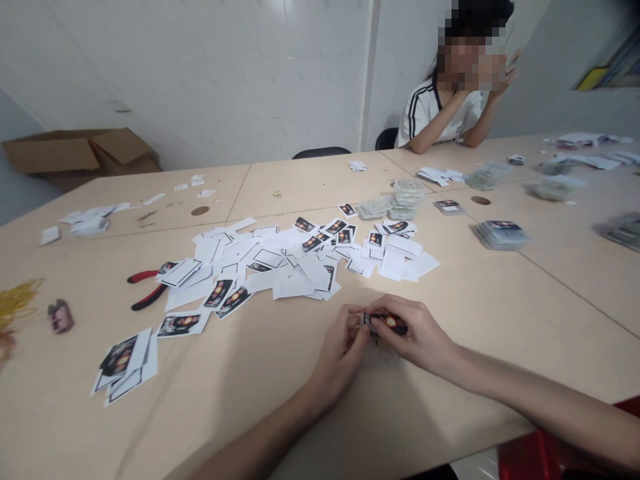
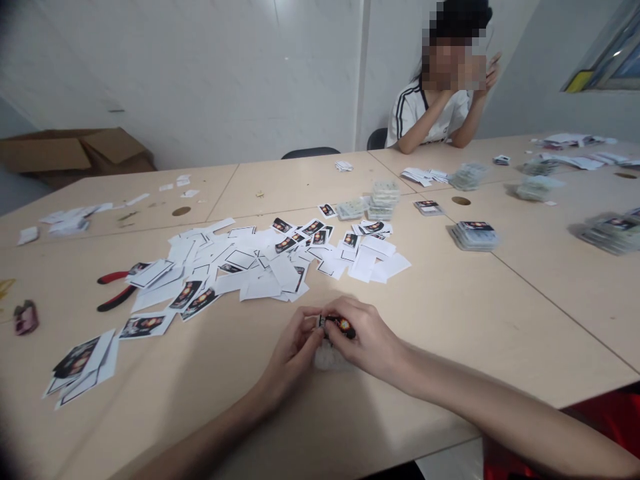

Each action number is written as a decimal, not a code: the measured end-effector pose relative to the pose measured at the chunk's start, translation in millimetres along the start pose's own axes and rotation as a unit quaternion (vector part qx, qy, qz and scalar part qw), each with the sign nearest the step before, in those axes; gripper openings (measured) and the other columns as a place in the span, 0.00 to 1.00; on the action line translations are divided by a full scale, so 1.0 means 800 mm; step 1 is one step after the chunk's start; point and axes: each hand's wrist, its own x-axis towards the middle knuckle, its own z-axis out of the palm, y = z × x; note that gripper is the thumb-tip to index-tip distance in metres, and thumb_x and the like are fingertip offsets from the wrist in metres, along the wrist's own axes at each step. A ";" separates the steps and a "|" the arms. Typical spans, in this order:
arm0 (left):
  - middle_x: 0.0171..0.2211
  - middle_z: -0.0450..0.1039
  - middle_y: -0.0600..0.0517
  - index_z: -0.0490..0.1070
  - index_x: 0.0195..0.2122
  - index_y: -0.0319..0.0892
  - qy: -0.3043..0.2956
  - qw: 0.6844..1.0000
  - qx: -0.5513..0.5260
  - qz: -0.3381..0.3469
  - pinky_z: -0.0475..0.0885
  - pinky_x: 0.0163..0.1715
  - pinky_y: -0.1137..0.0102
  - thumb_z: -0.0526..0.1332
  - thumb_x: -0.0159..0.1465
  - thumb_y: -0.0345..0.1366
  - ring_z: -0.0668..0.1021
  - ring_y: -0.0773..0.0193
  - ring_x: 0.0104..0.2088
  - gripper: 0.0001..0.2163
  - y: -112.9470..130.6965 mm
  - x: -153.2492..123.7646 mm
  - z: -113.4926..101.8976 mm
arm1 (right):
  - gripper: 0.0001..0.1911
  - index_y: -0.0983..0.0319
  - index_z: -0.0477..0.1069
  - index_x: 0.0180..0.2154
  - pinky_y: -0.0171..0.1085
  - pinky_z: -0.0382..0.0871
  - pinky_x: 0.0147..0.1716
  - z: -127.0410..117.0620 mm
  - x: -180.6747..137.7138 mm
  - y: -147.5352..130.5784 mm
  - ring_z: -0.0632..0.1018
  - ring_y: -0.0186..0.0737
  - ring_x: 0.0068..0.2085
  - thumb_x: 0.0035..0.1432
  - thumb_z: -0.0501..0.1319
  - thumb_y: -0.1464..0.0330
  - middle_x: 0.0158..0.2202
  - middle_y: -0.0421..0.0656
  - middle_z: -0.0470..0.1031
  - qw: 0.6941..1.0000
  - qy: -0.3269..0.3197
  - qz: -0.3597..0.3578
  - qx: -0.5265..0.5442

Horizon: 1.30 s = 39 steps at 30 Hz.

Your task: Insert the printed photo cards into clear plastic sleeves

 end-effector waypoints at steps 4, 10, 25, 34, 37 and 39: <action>0.35 0.69 0.51 0.58 0.39 0.41 0.015 1.000 0.013 0.013 0.66 0.36 0.70 0.50 0.60 0.37 0.72 0.65 0.36 0.07 -0.001 0.000 0.000 | 0.09 0.62 0.66 0.35 0.33 0.65 0.31 0.002 -0.001 -0.001 0.71 0.35 0.34 0.50 0.53 0.76 0.32 0.42 0.71 1.000 -0.007 -0.001 0.021; 0.32 0.68 0.52 0.60 0.35 0.41 0.055 0.997 0.043 0.020 0.65 0.34 0.70 0.49 0.60 0.38 0.72 0.65 0.34 0.07 -0.003 0.001 0.000 | 0.13 0.61 0.67 0.39 0.33 0.66 0.32 0.003 -0.001 -0.001 0.71 0.35 0.34 0.51 0.52 0.77 0.32 0.43 0.70 0.999 -0.020 -0.007 0.033; 0.28 0.68 0.54 0.60 0.32 0.41 0.104 0.987 0.111 0.053 0.64 0.31 0.73 0.47 0.61 0.36 0.71 0.67 0.31 0.07 0.005 0.002 0.000 | 0.17 0.60 0.63 0.46 0.35 0.66 0.38 0.004 -0.004 -0.006 0.71 0.36 0.39 0.53 0.52 0.75 0.37 0.44 0.70 0.998 -0.028 0.022 0.056; 0.23 0.64 0.56 0.59 0.31 0.42 0.158 0.975 0.142 0.056 0.62 0.26 0.74 0.48 0.61 0.38 0.68 0.68 0.26 0.06 0.002 -0.001 -0.002 | 0.21 0.58 0.53 0.51 0.34 0.67 0.37 0.009 -0.014 -0.010 0.70 0.34 0.37 0.55 0.51 0.72 0.39 0.44 0.67 0.992 -0.001 0.054 0.112; 0.23 0.63 0.57 0.59 0.31 0.42 0.183 0.972 0.136 0.063 0.62 0.25 0.75 0.48 0.60 0.38 0.67 0.69 0.24 0.06 0.003 -0.003 -0.001 | 0.24 0.57 0.50 0.52 0.35 0.67 0.35 0.010 -0.014 -0.008 0.69 0.31 0.32 0.54 0.51 0.73 0.42 0.45 0.62 0.994 0.019 0.042 0.098; 0.23 0.63 0.56 0.60 0.32 0.42 0.197 0.970 0.128 0.064 0.62 0.25 0.75 0.48 0.60 0.38 0.67 0.69 0.24 0.06 0.003 -0.004 0.000 | 0.24 0.57 0.50 0.52 0.35 0.67 0.34 0.011 -0.013 -0.006 0.67 0.30 0.30 0.54 0.51 0.74 0.42 0.45 0.60 0.994 0.030 0.038 0.094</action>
